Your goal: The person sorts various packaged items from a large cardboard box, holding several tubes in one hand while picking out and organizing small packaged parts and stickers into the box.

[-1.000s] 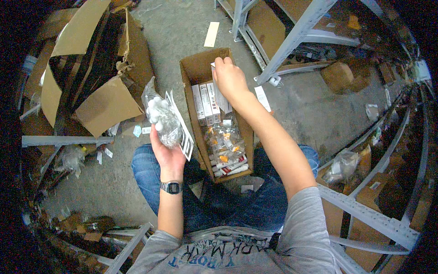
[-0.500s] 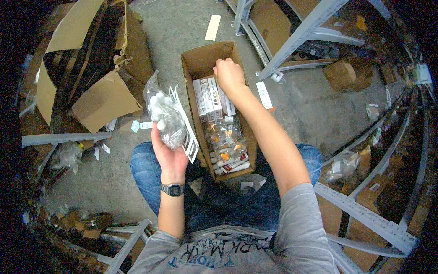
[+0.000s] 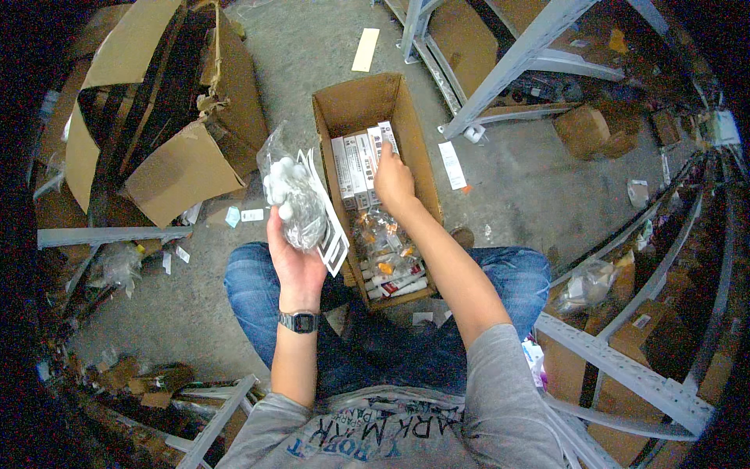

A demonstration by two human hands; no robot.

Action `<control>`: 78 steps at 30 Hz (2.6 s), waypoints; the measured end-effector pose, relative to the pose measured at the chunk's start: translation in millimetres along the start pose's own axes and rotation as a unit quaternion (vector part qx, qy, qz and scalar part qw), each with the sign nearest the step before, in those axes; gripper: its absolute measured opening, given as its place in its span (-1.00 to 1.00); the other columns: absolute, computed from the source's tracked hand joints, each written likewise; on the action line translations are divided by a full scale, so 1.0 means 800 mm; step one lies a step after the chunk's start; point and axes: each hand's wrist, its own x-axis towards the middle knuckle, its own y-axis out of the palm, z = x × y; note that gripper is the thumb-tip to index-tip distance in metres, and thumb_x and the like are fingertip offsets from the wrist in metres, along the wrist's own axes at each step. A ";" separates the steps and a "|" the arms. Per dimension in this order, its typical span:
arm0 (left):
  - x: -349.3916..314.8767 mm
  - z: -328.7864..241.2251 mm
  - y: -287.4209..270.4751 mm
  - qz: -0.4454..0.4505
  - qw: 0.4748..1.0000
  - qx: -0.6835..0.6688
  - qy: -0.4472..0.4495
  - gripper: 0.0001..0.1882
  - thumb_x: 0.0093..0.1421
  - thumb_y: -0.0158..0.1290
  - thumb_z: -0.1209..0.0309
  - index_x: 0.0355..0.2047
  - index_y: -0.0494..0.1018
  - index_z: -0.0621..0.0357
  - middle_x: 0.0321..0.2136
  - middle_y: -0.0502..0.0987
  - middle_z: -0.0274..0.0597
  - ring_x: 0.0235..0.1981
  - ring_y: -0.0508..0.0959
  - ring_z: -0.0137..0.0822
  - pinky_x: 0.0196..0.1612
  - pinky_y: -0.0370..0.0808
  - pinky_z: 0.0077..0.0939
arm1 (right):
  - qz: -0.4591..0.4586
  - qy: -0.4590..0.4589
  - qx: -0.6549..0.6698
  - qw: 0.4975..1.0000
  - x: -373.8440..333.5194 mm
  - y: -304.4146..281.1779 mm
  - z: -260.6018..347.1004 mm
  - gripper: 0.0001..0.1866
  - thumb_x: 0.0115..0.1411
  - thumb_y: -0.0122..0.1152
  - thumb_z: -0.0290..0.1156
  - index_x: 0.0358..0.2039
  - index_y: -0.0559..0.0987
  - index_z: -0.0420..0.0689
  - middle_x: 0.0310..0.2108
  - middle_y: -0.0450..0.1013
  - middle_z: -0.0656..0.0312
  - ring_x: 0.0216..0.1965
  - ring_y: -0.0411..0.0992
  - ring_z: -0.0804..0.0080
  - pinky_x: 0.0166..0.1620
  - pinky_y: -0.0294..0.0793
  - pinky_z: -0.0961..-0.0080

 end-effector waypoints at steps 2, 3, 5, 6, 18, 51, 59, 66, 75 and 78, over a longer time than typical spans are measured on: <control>0.002 0.003 0.000 0.002 1.000 -0.007 -0.002 -0.54 0.16 -0.11 0.12 0.00 0.25 0.09 -0.07 0.39 -0.26 -0.04 0.38 -0.30 0.03 0.29 -0.35 | -0.007 -0.022 -0.014 1.000 0.005 -0.006 -0.015 -0.60 0.02 -0.14 -0.54 -0.06 0.29 -0.22 -0.33 0.40 -0.20 -0.29 0.38 -0.15 -0.18 0.34 0.06; 0.002 0.003 0.002 -0.001 1.000 -0.003 -0.004 -0.54 0.16 -0.11 0.12 0.00 0.25 0.09 -0.07 0.39 -0.27 -0.05 0.38 -0.30 0.03 0.29 -0.35 | -0.009 -0.023 -0.007 1.000 0.008 -0.008 -0.020 -0.62 0.02 -0.13 -0.54 -0.08 0.33 -0.22 -0.33 0.40 -0.20 -0.29 0.39 -0.14 -0.19 0.35 0.06; 0.001 0.003 0.006 -0.007 1.000 0.004 -0.007 -0.54 0.15 -0.10 0.12 0.00 0.26 0.08 -0.07 0.39 -0.27 -0.05 0.38 -0.29 0.03 0.29 -0.35 | -0.048 -0.063 -0.030 0.996 0.008 0.001 -0.024 -0.68 0.03 -0.11 -0.53 -0.14 0.39 -0.21 -0.41 0.43 -0.13 -0.37 0.43 -0.08 -0.27 0.43 0.16; 0.001 0.002 0.004 -0.005 1.000 -0.001 -0.009 -0.54 0.15 -0.10 0.12 0.00 0.26 0.08 -0.07 0.39 -0.27 -0.05 0.39 -0.29 0.02 0.29 -0.35 | -0.015 -0.064 -0.026 0.998 0.001 0.003 -0.017 -0.64 0.05 -0.11 -0.49 -0.09 0.39 -0.19 -0.37 0.40 -0.13 -0.31 0.41 -0.06 -0.22 0.42 0.18; 0.004 -0.016 0.003 -0.058 0.997 0.014 0.050 -0.55 0.18 -0.14 0.12 0.00 0.26 0.09 -0.06 0.38 -0.27 -0.04 0.37 -0.29 0.04 0.28 -0.36 | 0.021 -0.046 -0.022 0.998 -0.017 0.011 0.002 -0.50 0.12 -0.07 -0.06 -0.01 0.28 -0.11 -0.14 0.25 -0.12 -0.18 0.32 -0.11 -0.15 0.36 0.09; 0.002 -0.012 0.006 -0.033 0.998 0.043 0.043 -0.53 0.17 -0.14 0.12 0.02 0.23 0.12 -0.08 0.38 -0.25 -0.04 0.37 -0.30 0.03 0.29 -0.36 | -0.074 -0.135 -0.111 0.982 0.006 0.036 0.005 -0.57 0.02 0.09 -0.10 -0.22 0.30 -0.14 -0.38 0.30 -0.04 -0.55 0.43 0.04 -0.52 0.46 0.25; 0.004 -0.008 0.005 -0.037 0.997 0.041 0.049 -0.52 0.17 -0.14 0.10 0.02 0.22 0.11 -0.07 0.38 -0.25 -0.05 0.38 -0.30 0.04 0.28 -0.35 | -0.132 -0.198 -0.155 0.959 -0.002 0.034 0.001 -0.61 0.06 0.05 -0.08 -0.28 0.32 -0.13 -0.31 0.27 0.02 -0.49 0.42 0.10 -0.48 0.45 0.25; 0.000 -0.011 0.006 -0.030 0.999 0.015 0.029 -0.53 0.16 -0.11 0.11 0.01 0.25 0.10 -0.04 0.37 -0.26 -0.02 0.36 -0.28 0.06 0.27 -0.36 | 0.088 -0.186 -0.042 0.978 -0.022 0.023 0.019 -0.67 0.05 0.03 -0.28 -0.16 0.39 -0.10 -0.46 0.45 -0.01 -0.41 0.46 0.05 -0.36 0.46 0.19; 0.000 -0.014 0.005 -0.024 0.999 0.025 0.030 -0.54 0.17 -0.14 0.12 0.02 0.25 0.09 -0.03 0.36 -0.26 -0.02 0.36 -0.28 0.06 0.27 -0.36 | 0.155 -0.160 -0.087 0.971 -0.014 0.014 0.027 -0.56 -0.08 0.14 -0.34 -0.18 0.32 -0.24 -0.50 0.43 -0.13 -0.40 0.44 -0.04 -0.33 0.43 0.14; 0.002 -0.011 0.006 -0.021 0.999 0.025 0.027 -0.54 0.18 -0.14 0.12 0.02 0.24 0.09 -0.03 0.36 -0.26 -0.02 0.36 -0.28 0.06 0.27 -0.36 | 0.125 -0.129 -0.043 0.983 -0.010 0.025 0.027 -0.56 -0.14 0.20 -0.39 -0.24 0.31 -0.28 -0.51 0.43 -0.15 -0.41 0.43 -0.08 -0.32 0.44 0.15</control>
